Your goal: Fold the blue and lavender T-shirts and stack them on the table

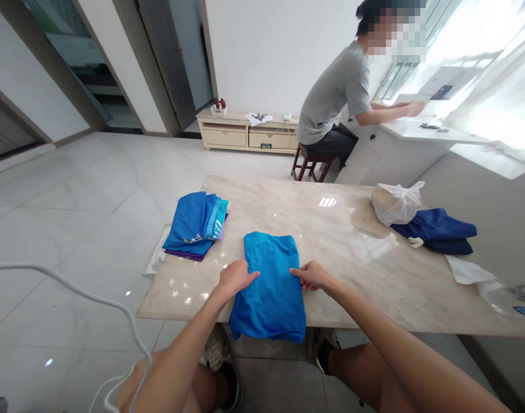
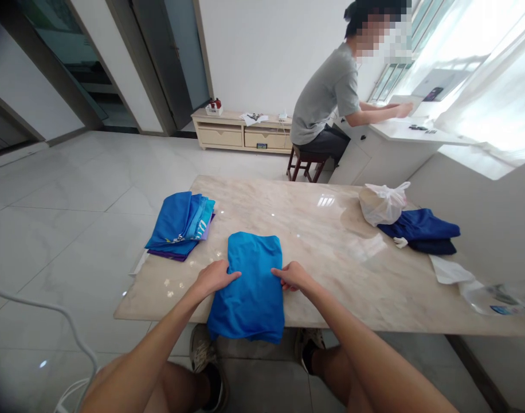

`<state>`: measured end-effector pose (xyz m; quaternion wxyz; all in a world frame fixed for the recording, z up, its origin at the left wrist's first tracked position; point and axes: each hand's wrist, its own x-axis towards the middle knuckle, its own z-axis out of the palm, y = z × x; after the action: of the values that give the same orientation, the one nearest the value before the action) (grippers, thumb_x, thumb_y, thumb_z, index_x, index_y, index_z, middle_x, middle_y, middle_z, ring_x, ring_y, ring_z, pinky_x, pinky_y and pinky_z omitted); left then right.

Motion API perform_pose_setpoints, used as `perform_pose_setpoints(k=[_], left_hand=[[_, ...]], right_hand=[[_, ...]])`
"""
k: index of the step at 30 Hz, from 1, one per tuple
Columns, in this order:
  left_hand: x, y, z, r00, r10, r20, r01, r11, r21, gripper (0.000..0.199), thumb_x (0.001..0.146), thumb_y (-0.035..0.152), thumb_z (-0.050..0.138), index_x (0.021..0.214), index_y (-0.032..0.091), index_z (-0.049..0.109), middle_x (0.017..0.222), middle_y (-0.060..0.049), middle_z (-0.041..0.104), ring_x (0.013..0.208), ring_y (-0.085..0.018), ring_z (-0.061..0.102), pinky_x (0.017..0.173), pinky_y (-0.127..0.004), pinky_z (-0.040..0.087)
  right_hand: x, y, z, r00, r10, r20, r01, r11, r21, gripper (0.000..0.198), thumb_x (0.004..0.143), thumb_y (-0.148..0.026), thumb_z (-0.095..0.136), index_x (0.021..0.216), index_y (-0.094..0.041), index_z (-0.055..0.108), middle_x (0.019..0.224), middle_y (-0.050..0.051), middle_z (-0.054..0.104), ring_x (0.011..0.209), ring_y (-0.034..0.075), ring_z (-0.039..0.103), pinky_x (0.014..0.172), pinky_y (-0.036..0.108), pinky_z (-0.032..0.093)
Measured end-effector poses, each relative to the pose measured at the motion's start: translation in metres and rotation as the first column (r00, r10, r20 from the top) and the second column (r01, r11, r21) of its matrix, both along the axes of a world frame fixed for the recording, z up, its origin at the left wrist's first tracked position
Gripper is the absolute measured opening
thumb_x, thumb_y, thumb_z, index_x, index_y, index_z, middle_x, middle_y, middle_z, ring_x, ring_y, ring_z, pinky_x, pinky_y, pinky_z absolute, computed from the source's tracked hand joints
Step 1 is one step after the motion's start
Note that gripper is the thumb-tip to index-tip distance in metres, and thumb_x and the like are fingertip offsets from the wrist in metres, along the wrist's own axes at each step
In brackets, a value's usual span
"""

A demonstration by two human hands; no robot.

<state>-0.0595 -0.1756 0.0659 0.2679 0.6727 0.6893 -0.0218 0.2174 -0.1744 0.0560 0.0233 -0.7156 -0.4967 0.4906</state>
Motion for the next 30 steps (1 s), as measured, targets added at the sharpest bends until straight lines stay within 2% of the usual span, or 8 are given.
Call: perform_pose_setpoints(k=[3,7,11,15,18,21,26,30], left_hand=[[0.006,-0.003,0.0,0.999,0.005,0.035,-0.005,1.0,0.011,0.037,0.095,0.057,0.066,0.098,0.022,0.075,0.121,-0.02,0.082,0.116,-0.04,0.077,0.085,-0.037,0.053],[0.012,0.0,-0.002,0.995,0.043,0.09,-0.048,0.998,0.045,0.035,0.098,0.052,0.064,0.099,0.019,0.074,0.12,-0.02,0.081,0.114,-0.038,0.077,0.083,-0.035,0.052],[0.008,0.01,-0.001,0.946,0.123,0.301,-0.148,0.987,0.062,0.028,0.095,0.045,0.068,0.088,0.018,0.072,0.102,-0.013,0.082,0.099,-0.032,0.077,0.077,-0.032,0.051],[0.002,0.014,0.012,0.732,0.185,0.656,-0.258,0.966,0.016,0.031,0.09,0.047,0.073,0.084,0.016,0.073,0.087,-0.007,0.08,0.091,-0.028,0.075,0.074,-0.031,0.053],[-0.002,0.009,0.029,0.455,0.203,0.867,-0.288,0.955,-0.072,0.045,0.082,0.054,0.08,0.103,0.014,0.079,0.099,-0.008,0.083,0.101,-0.028,0.076,0.087,-0.034,0.058],[-0.003,0.003,0.046,0.212,0.214,0.954,-0.306,0.941,-0.144,0.061,0.076,0.058,0.088,0.117,0.014,0.079,0.108,-0.011,0.084,0.111,-0.03,0.076,0.099,-0.039,0.059],[0.002,0.005,0.051,0.144,0.109,0.984,-0.441,0.897,-0.035,0.06,0.071,0.052,0.097,0.115,0.016,0.075,0.109,-0.01,0.084,0.108,-0.028,0.077,0.099,-0.039,0.059],[0.007,0.016,0.039,0.101,0.102,0.99,-0.611,0.791,-0.019,0.067,0.067,0.045,0.099,0.119,0.019,0.065,0.092,-0.004,0.081,0.087,-0.02,0.076,0.083,-0.031,0.058]], right_hand=[[-0.008,0.0,-0.007,0.993,0.075,0.094,-0.086,0.99,0.114,0.051,0.1,-0.052,0.071,0.062,-0.022,0.054,0.059,0.004,0.066,0.059,0.017,0.065,0.05,0.025,0.04],[-0.02,-0.001,-0.005,0.976,0.102,0.191,-0.157,0.941,0.3,0.041,0.092,-0.043,0.082,0.068,-0.023,0.055,0.07,0.002,0.068,0.075,0.021,0.069,0.06,0.026,0.04],[-0.023,0.003,0.009,0.99,0.024,0.137,-0.071,0.936,0.344,0.03,0.095,-0.038,0.075,0.076,-0.022,0.057,0.078,0.002,0.069,0.081,0.021,0.07,0.063,0.026,0.04],[-0.016,0.008,0.033,0.997,-0.08,-0.022,0.083,0.921,0.38,0.023,0.099,-0.039,0.068,0.088,-0.022,0.059,0.078,0.002,0.071,0.077,0.02,0.068,0.062,0.026,0.041],[-0.008,0.006,0.056,0.964,-0.112,-0.242,0.208,0.882,0.422,0.025,0.101,-0.047,0.065,0.098,-0.023,0.061,0.079,0.003,0.073,0.075,0.021,0.068,0.062,0.027,0.045],[-0.003,0.002,0.077,0.877,-0.115,-0.467,0.368,0.785,0.499,0.045,0.094,-0.065,0.071,0.11,-0.024,0.06,0.088,0.005,0.078,0.081,0.023,0.07,0.068,0.03,0.051],[-0.004,0.001,0.089,0.763,-0.155,-0.627,0.584,0.58,0.568,0.074,0.074,-0.079,0.085,0.115,-0.026,0.052,0.08,-0.001,0.075,0.071,0.02,0.06,0.064,0.031,0.045],[-0.003,0.004,0.09,0.796,-0.141,-0.588,0.549,0.575,0.606,0.065,0.078,-0.069,0.086,0.118,-0.024,0.059,0.072,-0.004,0.069,0.066,0.017,0.053,0.061,0.03,0.04]])
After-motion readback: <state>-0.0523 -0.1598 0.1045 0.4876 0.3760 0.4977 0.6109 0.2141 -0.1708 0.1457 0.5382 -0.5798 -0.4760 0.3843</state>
